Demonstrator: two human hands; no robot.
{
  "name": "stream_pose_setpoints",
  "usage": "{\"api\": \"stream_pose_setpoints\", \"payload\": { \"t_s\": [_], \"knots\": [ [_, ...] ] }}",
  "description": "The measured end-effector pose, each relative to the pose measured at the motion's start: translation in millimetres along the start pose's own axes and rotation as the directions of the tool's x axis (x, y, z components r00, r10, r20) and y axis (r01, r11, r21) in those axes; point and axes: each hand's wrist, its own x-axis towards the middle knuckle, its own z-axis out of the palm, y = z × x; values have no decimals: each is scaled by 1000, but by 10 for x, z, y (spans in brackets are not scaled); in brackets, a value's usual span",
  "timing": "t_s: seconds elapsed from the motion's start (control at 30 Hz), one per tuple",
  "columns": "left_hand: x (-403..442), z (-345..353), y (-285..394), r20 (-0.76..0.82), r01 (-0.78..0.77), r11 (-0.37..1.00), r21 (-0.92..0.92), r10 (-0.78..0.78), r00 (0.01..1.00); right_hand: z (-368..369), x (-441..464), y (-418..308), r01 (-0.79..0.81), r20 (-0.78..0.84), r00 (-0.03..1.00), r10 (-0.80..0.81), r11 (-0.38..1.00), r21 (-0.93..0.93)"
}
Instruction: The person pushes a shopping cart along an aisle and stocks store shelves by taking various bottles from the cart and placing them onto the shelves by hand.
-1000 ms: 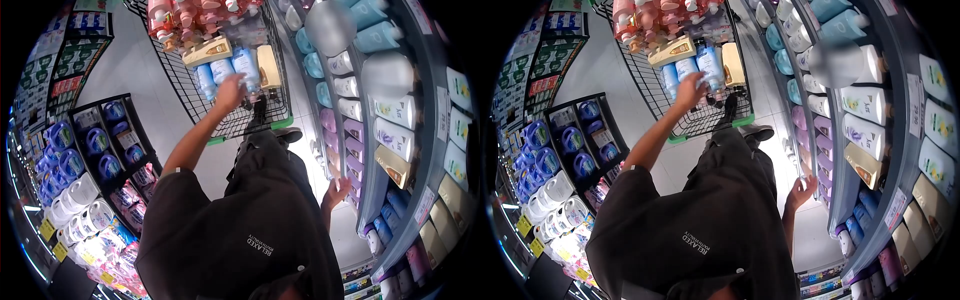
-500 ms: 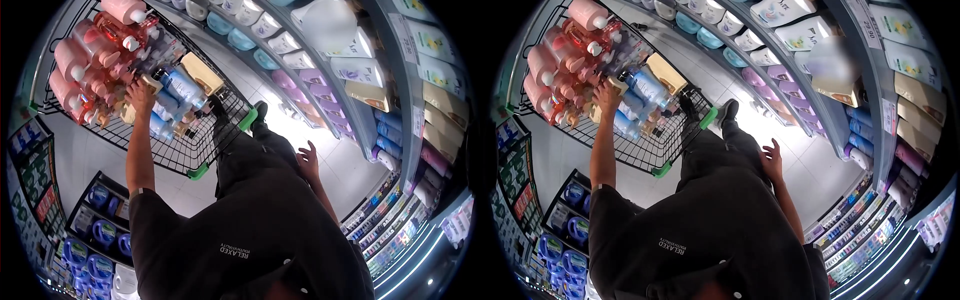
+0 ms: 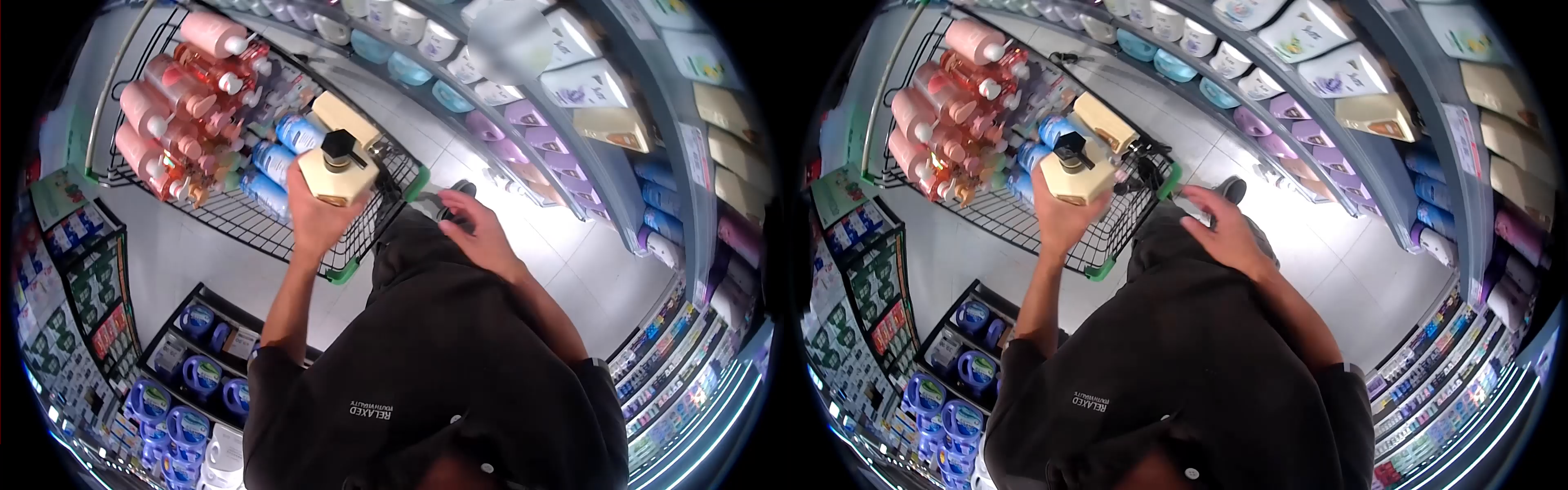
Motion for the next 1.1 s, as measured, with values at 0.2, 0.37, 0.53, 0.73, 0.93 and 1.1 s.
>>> {"api": "stream_pose_setpoints", "payload": {
  "t_s": [0.2, 0.37, 0.53, 0.73, 0.93, 1.1],
  "knots": [
    [-365, 1502, 1194, 231, 118, 920, -374, -31, 972, -437, -430, -473, 150, -339, 929, -146, 989, -15],
    [-499, 2514, 1599, 465, -227, 925, -303, 352, 813, -1299, -1025, 80, 276, -584, 810, -59, 916, 291],
    [-601, 3352, 2011, 537, -298, 887, -354, 453, 712, -2059, -1375, 578, 436, -736, 663, -136, 870, 231],
    [-521, 4198, 1884, 482, -452, 790, -414, 612, 627, -2857, -1307, 1148, 335, -771, 453, -448, 887, -319],
    [-340, 4725, 1868, 410, -482, 830, -281, 558, 721, -3199, -962, 1322, 404, -836, 514, -191, 914, 40],
    [-245, 4944, 1818, 375, -473, 853, -220, 522, 766, -3347, -764, 1474, 369, -842, 509, -177, 929, 29]
  ]
}}
